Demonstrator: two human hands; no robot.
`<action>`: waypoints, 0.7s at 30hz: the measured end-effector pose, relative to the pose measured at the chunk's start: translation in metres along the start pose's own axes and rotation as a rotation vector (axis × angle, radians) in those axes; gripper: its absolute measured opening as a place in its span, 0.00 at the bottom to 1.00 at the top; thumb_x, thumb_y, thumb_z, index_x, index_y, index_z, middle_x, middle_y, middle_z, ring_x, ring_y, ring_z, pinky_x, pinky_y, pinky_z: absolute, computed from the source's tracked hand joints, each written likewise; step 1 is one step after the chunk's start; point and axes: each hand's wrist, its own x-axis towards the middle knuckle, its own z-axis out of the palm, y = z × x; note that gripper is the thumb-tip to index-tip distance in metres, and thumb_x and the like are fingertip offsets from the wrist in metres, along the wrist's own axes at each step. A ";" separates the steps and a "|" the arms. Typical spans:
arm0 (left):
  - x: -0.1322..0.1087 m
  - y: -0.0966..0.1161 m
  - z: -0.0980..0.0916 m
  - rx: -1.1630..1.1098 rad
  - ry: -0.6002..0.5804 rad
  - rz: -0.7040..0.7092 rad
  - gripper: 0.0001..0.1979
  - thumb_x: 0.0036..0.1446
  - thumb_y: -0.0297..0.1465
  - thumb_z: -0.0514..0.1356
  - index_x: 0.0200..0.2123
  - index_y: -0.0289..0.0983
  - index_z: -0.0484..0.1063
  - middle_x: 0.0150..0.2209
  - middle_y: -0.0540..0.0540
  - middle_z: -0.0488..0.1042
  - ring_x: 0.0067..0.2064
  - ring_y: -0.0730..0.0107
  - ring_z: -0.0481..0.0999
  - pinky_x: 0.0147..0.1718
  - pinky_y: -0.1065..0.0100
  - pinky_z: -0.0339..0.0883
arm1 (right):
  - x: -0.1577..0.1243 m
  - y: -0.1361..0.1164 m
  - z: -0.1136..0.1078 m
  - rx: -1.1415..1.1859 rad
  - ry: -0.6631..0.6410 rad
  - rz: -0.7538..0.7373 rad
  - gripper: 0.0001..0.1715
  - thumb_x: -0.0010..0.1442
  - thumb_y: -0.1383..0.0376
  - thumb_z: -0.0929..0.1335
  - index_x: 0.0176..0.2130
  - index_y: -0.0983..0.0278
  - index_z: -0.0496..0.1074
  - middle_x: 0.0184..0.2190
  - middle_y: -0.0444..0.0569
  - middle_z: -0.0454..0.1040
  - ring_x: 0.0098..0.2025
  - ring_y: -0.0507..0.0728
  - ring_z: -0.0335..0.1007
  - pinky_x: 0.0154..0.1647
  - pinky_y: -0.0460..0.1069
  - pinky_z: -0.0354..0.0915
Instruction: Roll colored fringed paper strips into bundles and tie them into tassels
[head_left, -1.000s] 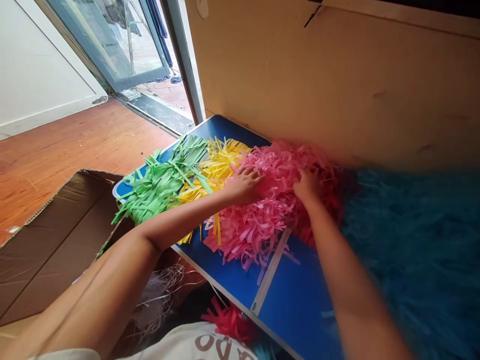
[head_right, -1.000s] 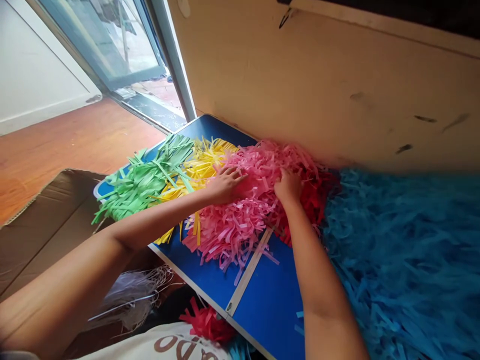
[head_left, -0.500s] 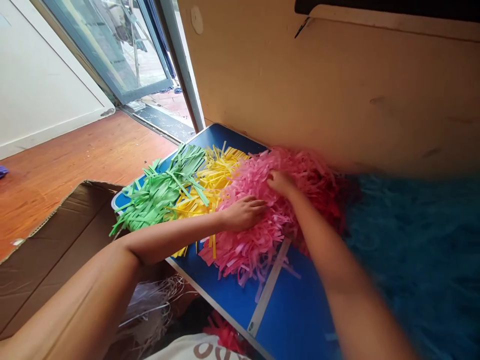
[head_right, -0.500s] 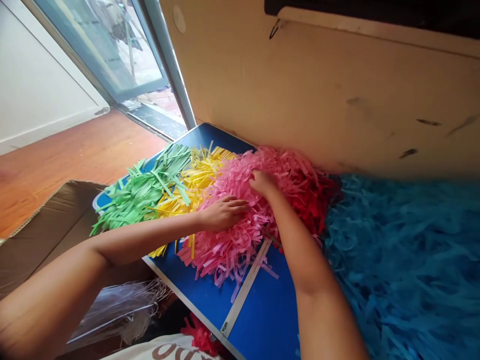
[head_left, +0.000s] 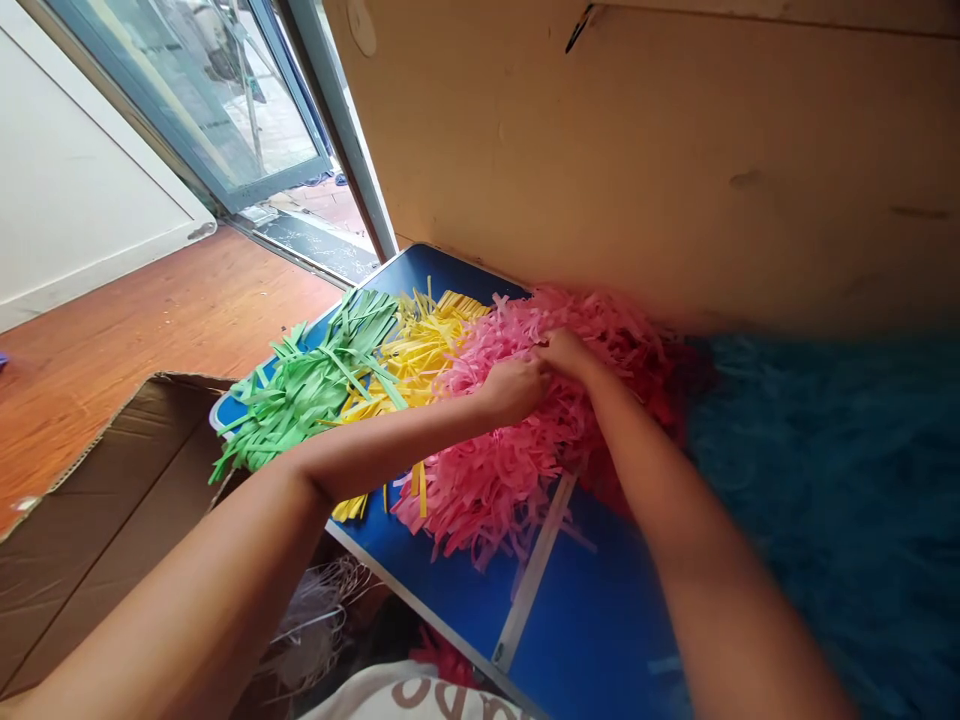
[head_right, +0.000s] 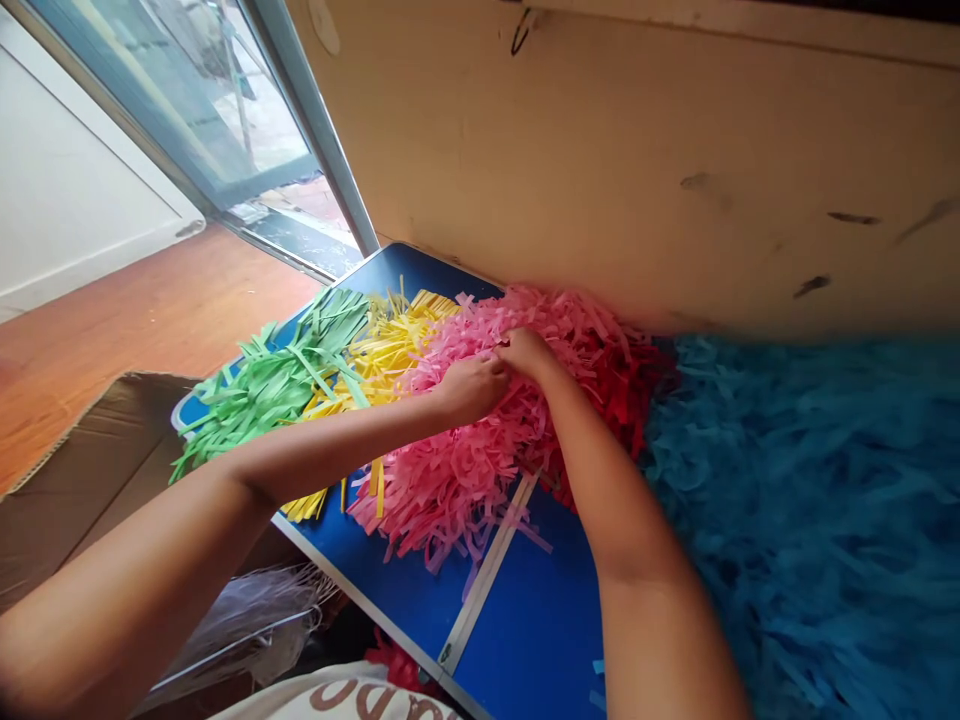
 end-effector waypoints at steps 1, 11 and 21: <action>0.003 0.000 0.002 0.017 0.042 0.017 0.13 0.64 0.27 0.52 0.42 0.35 0.77 0.44 0.39 0.78 0.47 0.56 0.76 0.39 0.62 0.65 | 0.001 0.001 0.000 0.016 0.008 0.006 0.07 0.54 0.66 0.67 0.28 0.67 0.74 0.26 0.46 0.75 0.30 0.53 0.67 0.33 0.45 0.60; 0.009 -0.021 -0.012 0.073 0.032 -0.180 0.11 0.55 0.25 0.56 0.39 0.34 0.78 0.33 0.38 0.80 0.44 0.55 0.75 0.47 0.53 0.58 | -0.057 -0.011 -0.016 0.040 0.250 -0.031 0.16 0.63 0.62 0.61 0.40 0.64 0.76 0.38 0.52 0.78 0.46 0.59 0.71 0.52 0.53 0.62; 0.042 -0.075 -0.063 -0.656 0.195 -0.613 0.10 0.53 0.36 0.59 0.33 0.37 0.77 0.27 0.49 0.73 0.31 0.66 0.73 0.34 0.65 0.63 | -0.096 -0.042 0.019 -0.489 -0.038 -0.111 0.20 0.66 0.67 0.58 0.45 0.67 0.76 0.43 0.60 0.78 0.47 0.62 0.73 0.46 0.52 0.62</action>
